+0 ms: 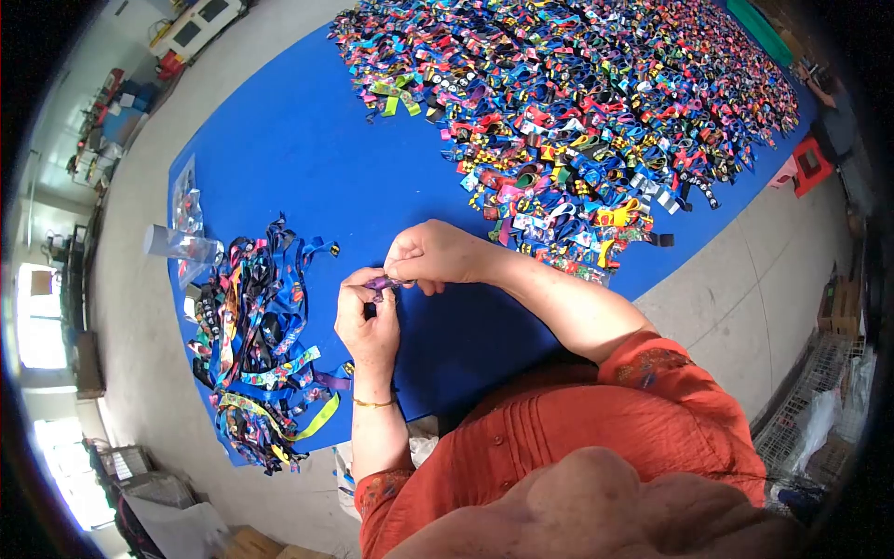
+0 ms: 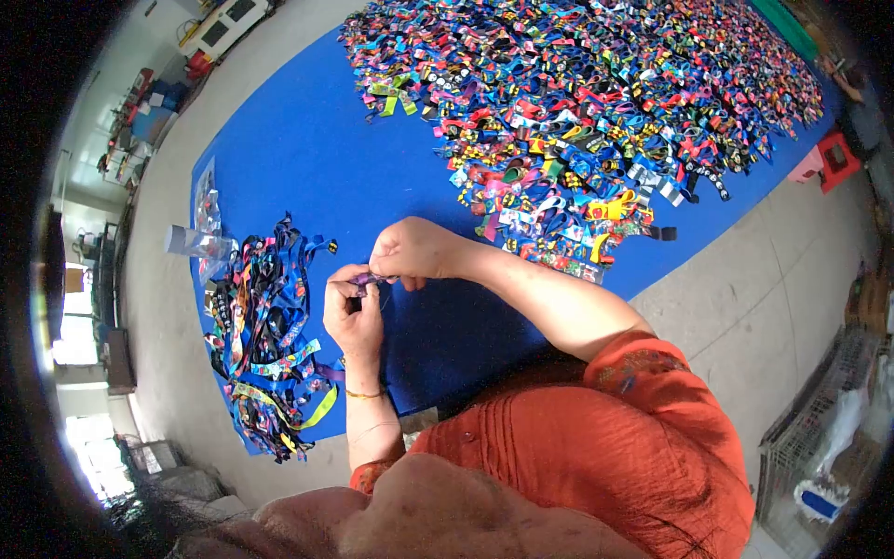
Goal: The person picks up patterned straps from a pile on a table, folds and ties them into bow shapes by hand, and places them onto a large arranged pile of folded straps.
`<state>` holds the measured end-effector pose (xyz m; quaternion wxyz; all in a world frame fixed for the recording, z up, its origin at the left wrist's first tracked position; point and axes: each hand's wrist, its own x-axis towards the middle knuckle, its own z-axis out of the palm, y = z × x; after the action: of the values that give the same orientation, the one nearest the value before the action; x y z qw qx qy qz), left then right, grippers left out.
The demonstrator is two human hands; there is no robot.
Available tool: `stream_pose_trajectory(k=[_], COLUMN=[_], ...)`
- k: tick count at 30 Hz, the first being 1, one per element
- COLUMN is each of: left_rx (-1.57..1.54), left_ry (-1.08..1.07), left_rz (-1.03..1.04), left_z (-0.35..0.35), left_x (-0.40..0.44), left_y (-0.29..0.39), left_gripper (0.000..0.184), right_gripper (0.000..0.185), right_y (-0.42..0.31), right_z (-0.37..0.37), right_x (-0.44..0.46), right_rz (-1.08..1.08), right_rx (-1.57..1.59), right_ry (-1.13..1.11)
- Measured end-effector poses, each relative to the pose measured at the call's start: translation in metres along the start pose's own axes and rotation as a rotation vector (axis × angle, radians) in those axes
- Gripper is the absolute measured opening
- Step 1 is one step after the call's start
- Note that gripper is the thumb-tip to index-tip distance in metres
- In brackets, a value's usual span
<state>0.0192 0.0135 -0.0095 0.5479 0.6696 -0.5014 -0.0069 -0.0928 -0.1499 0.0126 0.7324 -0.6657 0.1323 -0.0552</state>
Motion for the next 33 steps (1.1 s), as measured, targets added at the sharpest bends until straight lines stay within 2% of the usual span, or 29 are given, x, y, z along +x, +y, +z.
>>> stream_pose_trajectory(k=[9, 15, 18, 24, 27, 33], left_rx=[0.091, 0.083, 0.051, -0.046, 0.072, 0.068], left_ry=[-0.017, -0.039, -0.055, -0.059, -0.039, 0.009], left_rz=[0.074, 0.126, 0.088, -0.032, -0.057, -0.074], left_z=[-0.001, 0.0, 0.0, 0.002, -0.003, -0.001], left_x=[0.005, 0.006, 0.006, 0.003, 0.005, 0.004], left_y=[0.009, 0.01, 0.012, 0.008, 0.011, 0.003], left_gripper=[0.027, 0.028, 0.027, 0.027, 0.026, 0.025], right_gripper=[0.017, 0.013, 0.019, 0.016, 0.019, 0.029], right_y=[0.002, 0.002, 0.003, -0.001, 0.002, -0.002], right_z=[-0.002, -0.004, -0.004, -0.007, -0.003, 0.002], right_x=[0.0, 0.003, 0.003, 0.002, 0.001, 0.0], right_rz=[0.002, 0.117, 0.134, 0.167, 0.064, 0.02], right_rx=[0.016, 0.025, 0.017, -0.072, 0.019, -0.022], right_ry=[-0.049, -0.118, -0.107, -0.165, -0.117, -0.037])
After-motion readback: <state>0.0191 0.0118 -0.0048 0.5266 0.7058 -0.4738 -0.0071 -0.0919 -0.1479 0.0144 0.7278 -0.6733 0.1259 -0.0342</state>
